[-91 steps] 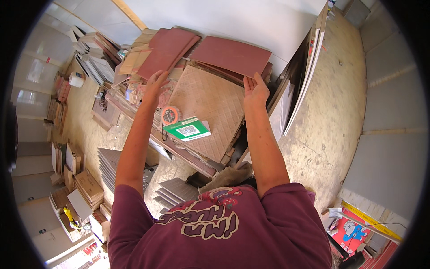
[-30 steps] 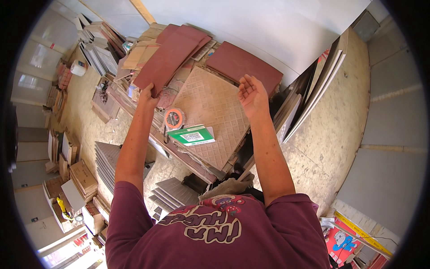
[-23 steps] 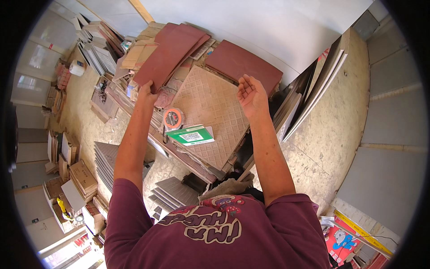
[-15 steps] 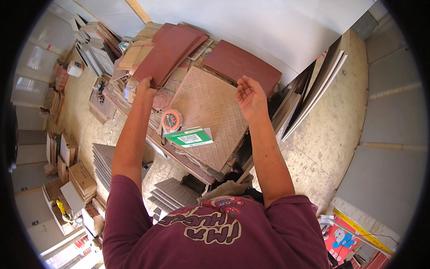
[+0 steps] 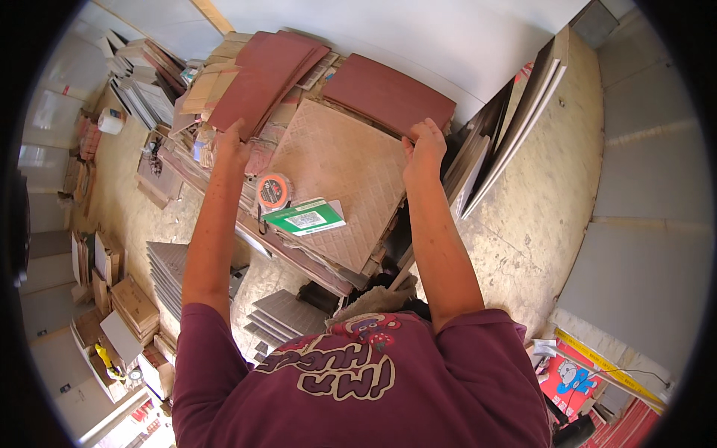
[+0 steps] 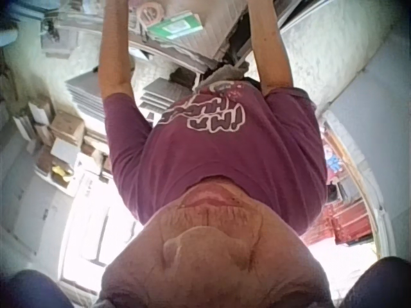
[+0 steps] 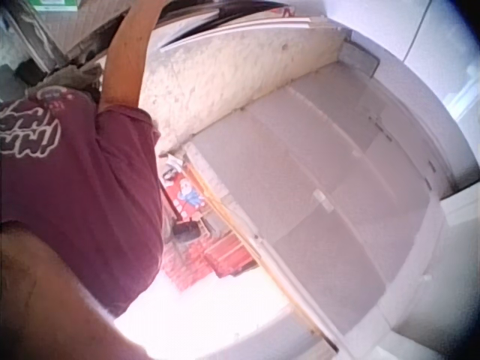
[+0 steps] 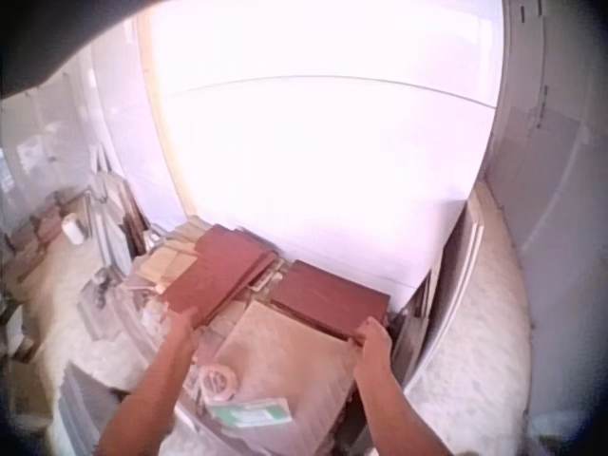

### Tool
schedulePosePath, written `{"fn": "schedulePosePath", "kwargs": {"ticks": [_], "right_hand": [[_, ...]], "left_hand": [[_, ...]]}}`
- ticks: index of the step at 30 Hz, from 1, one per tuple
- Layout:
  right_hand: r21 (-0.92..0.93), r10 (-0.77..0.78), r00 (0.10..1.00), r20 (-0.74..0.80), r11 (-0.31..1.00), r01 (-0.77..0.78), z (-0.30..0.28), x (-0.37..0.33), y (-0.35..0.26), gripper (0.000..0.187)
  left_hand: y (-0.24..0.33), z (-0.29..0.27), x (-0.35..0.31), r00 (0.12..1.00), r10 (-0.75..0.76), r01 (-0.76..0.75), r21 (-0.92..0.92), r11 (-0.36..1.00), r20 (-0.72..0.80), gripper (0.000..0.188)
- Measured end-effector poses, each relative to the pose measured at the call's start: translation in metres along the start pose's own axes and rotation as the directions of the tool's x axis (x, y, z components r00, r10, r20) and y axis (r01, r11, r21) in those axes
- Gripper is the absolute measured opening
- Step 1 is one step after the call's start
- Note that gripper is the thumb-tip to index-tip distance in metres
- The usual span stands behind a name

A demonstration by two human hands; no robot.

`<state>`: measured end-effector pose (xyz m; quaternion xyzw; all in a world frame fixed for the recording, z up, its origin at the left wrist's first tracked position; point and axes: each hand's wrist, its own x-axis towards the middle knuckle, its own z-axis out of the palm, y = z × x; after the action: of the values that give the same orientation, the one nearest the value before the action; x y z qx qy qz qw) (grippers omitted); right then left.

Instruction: The person picks up L-shaped tiles from a stack and places them onto another stack on a table.

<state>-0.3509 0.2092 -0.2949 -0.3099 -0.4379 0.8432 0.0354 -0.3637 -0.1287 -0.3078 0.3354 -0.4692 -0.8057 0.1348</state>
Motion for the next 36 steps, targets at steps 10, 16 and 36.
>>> {"fn": "schedulePosePath", "kwargs": {"ticks": [10, 16, 36], "right_hand": [[-0.143, 0.103, 0.967, -0.233, 0.980, -0.139, -0.019, 0.035, 0.008, 0.015], [-0.112, 0.047, 0.969, -0.243, 0.991, -0.076, -0.022, 0.040, 0.012, 0.020], [-0.037, 0.145, 0.941, -0.305, 0.986, -0.164, -0.015, 0.025, 0.003, 0.027]], "left_hand": [[0.010, -0.013, 0.033, 0.974, -0.148, 0.139, 0.066, 0.988, 0.170, 0.037], [0.017, -0.011, 0.037, 0.966, -0.126, 0.107, 0.094, 0.990, 0.226, 0.037], [-0.004, -0.013, -0.017, 0.813, 0.543, -0.562, 0.525, 0.639, 0.211, 0.065]]}}
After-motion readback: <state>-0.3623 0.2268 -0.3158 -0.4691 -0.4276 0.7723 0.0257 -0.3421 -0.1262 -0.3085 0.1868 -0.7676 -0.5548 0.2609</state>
